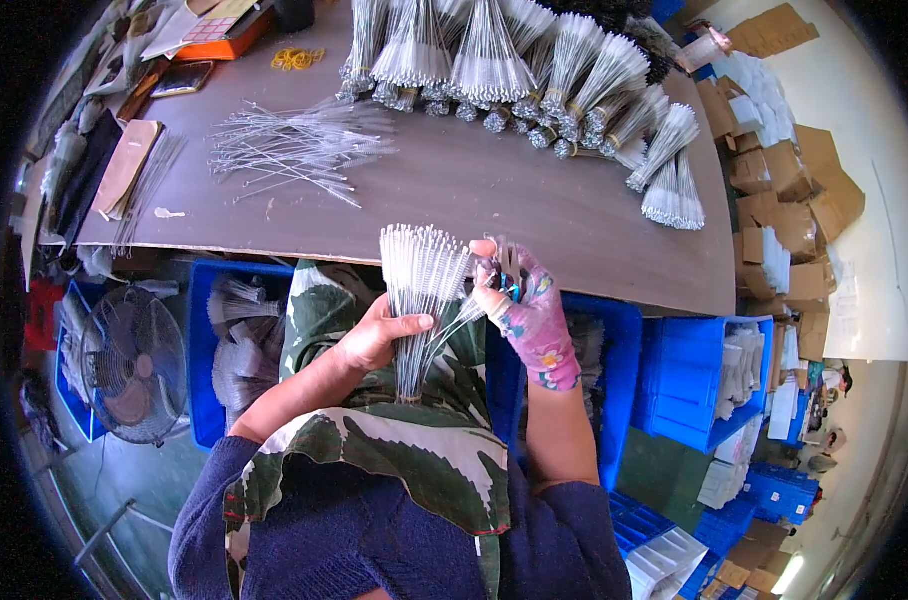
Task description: The person assembles plastic brush-like components onto wire stems and secures them with rubber bands.
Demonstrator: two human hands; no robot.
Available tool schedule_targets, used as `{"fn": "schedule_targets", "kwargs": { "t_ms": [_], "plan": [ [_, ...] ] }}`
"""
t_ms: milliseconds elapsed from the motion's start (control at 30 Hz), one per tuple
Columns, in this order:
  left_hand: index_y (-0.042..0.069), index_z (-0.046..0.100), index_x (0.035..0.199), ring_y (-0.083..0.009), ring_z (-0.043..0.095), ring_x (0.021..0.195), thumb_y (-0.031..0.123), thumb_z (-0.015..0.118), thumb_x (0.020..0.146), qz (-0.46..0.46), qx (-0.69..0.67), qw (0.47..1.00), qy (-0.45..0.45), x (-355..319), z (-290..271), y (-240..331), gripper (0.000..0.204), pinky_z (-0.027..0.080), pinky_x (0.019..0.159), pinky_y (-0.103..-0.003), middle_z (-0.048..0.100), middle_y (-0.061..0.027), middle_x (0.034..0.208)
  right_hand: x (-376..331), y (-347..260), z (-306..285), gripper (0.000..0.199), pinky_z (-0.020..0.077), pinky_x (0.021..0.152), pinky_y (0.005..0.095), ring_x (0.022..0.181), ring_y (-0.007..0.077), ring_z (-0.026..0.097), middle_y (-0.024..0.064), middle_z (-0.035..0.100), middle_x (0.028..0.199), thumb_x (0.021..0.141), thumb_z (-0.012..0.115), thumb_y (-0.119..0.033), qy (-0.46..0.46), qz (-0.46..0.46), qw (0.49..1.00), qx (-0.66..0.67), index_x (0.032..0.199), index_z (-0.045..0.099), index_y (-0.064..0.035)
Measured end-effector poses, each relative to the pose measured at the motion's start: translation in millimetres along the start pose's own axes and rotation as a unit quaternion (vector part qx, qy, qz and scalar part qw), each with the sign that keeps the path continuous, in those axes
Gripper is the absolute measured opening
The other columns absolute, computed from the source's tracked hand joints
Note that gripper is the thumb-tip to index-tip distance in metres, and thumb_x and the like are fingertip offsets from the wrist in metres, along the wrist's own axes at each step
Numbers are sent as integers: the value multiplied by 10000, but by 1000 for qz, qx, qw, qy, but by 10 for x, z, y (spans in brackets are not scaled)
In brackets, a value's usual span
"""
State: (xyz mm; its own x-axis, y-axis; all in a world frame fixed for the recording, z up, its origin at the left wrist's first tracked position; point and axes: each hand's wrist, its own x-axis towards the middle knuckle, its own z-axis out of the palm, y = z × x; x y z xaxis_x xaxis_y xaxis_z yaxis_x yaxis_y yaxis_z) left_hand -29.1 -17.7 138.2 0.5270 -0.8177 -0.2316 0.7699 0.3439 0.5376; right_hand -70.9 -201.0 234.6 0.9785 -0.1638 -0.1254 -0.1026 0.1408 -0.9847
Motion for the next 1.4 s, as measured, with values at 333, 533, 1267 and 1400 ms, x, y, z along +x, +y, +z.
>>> {"fn": "schedule_targets", "kwargs": {
  "t_ms": [333, 533, 1267, 1400],
  "plan": [
    [16, 519, 1133, -130, 583, 836, 111, 726, 751, -5, 11, 1000, 0, 39, -17, 46, 444, 483, 762, -277, 609, -42, 933, 190, -50, 234, 227, 451, 692, 228, 778, 88, 526, 3, 545, 853, 741, 663, 70, 60, -35, 997, -36, 898, 561, -58],
    [19, 501, 1171, -144, 565, 916, 89, 727, 731, -24, -78, 996, -32, 28, -29, 66, 500, 443, 858, -319, 595, -45, 999, 213, 50, 20, 226, 439, 646, 227, 731, 71, 523, -3, 564, 827, 764, 658, 27, 22, -58, 996, -66, 976, 597, -27],
    [39, 559, 1120, -129, 588, 886, 23, 713, 739, -43, -56, 997, -35, 73, -22, 57, 411, 475, 812, -294, 625, -35, 983, 277, -90, 34, 214, 436, 725, 224, 821, 84, 526, 11, 562, 870, 742, 685, 7, -56, 11, 987, -148, 895, 543, -41],
    [46, 550, 1108, -142, 590, 872, 53, 724, 738, -56, -50, 997, -19, 100, -41, 42, 409, 482, 800, -304, 616, -37, 967, 370, -117, 112, 187, 436, 705, 216, 783, 58, 526, -8, 567, 841, 751, 671, 14, -43, -42, 969, -239, 865, 537, -45]
  ]
}}
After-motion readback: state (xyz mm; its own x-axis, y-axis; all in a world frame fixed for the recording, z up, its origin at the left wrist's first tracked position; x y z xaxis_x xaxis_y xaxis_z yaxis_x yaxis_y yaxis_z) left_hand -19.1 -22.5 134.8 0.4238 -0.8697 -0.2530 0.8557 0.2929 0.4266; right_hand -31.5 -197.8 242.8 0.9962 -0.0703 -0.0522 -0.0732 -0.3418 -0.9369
